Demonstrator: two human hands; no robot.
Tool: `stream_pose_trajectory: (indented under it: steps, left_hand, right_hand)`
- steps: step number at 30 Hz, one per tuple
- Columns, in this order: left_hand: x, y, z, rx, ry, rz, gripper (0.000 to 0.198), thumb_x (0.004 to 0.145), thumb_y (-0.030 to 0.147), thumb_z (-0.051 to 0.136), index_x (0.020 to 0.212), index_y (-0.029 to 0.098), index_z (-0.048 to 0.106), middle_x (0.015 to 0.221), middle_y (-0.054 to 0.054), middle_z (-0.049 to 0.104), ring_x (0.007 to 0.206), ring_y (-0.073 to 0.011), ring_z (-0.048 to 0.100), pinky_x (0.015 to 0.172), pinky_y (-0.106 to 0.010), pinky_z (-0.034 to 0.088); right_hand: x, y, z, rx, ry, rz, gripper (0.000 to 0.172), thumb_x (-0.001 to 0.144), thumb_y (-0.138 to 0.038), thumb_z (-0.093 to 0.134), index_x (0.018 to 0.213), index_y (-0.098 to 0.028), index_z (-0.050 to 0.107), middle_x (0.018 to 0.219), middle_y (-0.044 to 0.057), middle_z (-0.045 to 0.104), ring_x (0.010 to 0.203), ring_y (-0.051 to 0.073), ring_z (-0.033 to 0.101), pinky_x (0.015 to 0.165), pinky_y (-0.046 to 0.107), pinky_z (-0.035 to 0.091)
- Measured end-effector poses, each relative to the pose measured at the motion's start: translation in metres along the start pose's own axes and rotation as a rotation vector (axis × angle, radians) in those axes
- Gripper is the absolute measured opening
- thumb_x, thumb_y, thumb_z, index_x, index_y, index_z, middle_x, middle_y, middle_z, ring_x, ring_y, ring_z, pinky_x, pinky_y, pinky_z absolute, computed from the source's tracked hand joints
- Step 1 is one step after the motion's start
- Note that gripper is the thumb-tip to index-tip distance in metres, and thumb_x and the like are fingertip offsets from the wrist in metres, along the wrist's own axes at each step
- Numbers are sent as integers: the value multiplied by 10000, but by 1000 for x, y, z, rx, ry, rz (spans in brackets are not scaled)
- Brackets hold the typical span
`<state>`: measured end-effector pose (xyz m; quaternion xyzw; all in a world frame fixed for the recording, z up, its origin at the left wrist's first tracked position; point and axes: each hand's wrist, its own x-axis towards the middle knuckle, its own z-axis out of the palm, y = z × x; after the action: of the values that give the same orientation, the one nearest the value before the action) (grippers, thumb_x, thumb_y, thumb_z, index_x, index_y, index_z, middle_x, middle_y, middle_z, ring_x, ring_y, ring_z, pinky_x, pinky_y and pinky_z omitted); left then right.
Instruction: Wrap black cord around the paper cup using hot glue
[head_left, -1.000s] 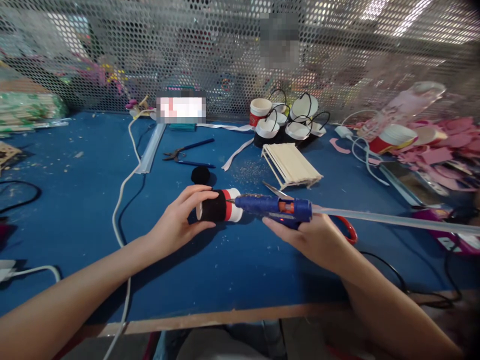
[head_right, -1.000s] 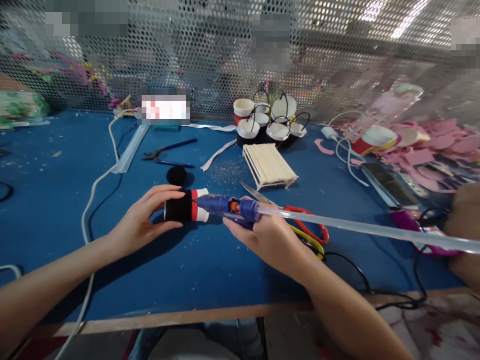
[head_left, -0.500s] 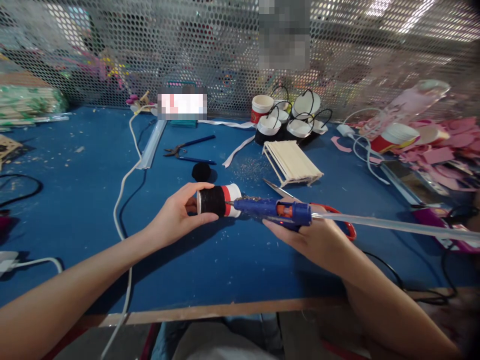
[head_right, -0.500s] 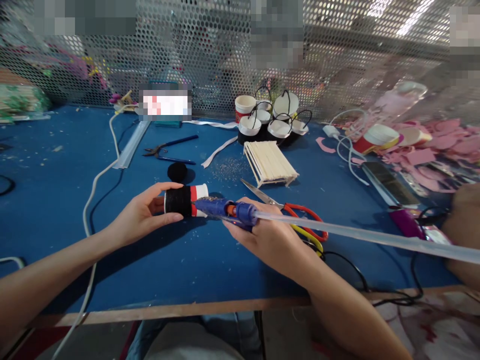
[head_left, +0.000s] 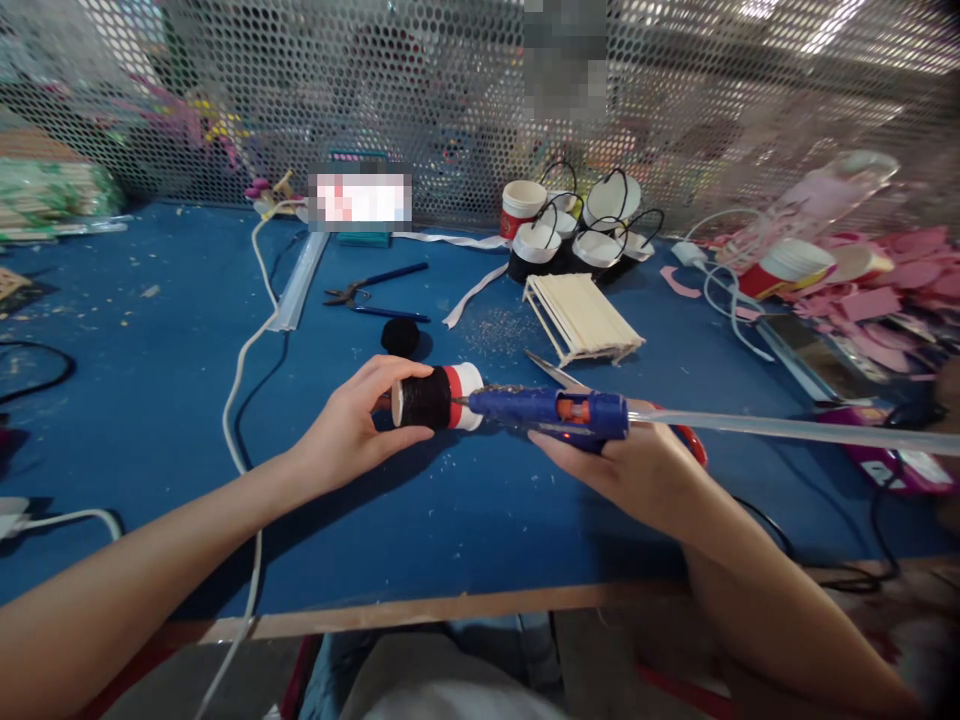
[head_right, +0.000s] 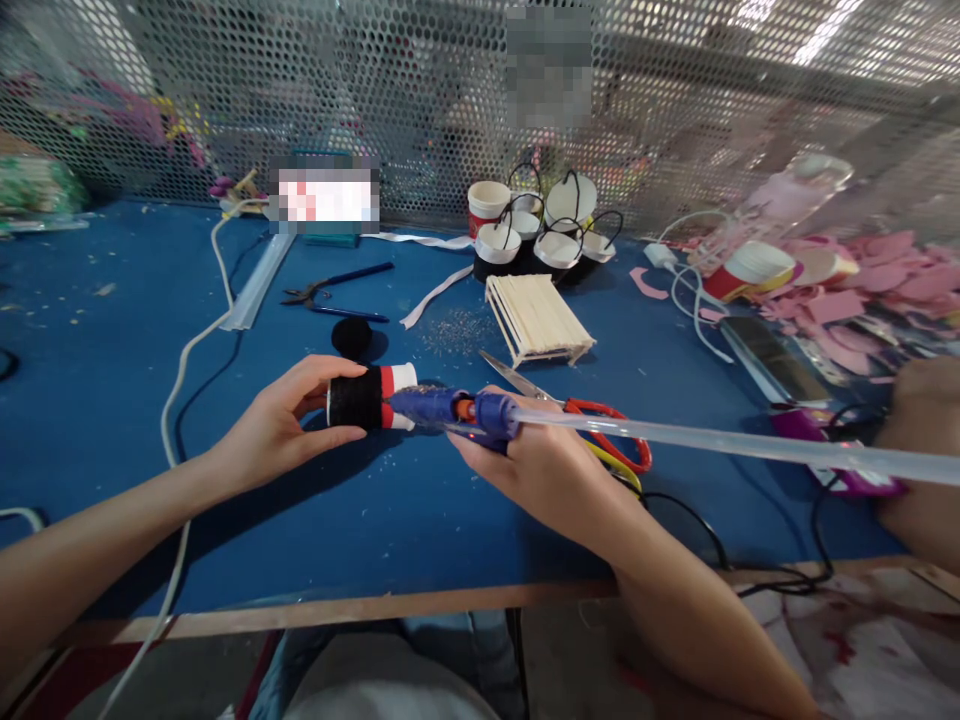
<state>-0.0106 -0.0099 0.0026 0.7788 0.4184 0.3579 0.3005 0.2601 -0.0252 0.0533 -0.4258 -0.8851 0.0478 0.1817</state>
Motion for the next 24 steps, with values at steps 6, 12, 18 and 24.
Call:
stream_pose_trajectory:
  steps: [6,12,18,24]
  left_hand:
    - [-1,3,-1,76,-15,67,438,776,261,649,1184,245,489,1207,-96,487,1124,-239,500,895,-403,503]
    - [-1,7,-1,202,-22,148,417,780,224,641,1170,215,493,1218,-105,494,1146,-234,493,962,-402,453]
    - [-2,8,0,303,-40,199,386,794,188,618,1157,215,488,1234,-103,488,1150,-226,496,967,-391,448]
    - [-2,9,0,293,-39,217,374,797,171,609,1148,213,488,1232,-109,492,1143,-227,502,959,-397,458]
  right_hand:
    - [-2,11,2,-123,-41,-134,502,753,-74,315,929,-314,720,315,-33,238,439,180,475,593,322,447]
    - [5,8,1,-104,-17,50,352,816,-335,383,837,-244,723,345,-25,283,388,160,379,463,290,362]
    - [14,1,-1,-23,-51,116,362,821,-383,380,803,-218,702,364,-14,304,468,185,466,510,302,390]
    - [10,1,-5,72,-19,104,352,817,-369,375,784,-220,692,383,-6,385,496,175,506,511,284,417]
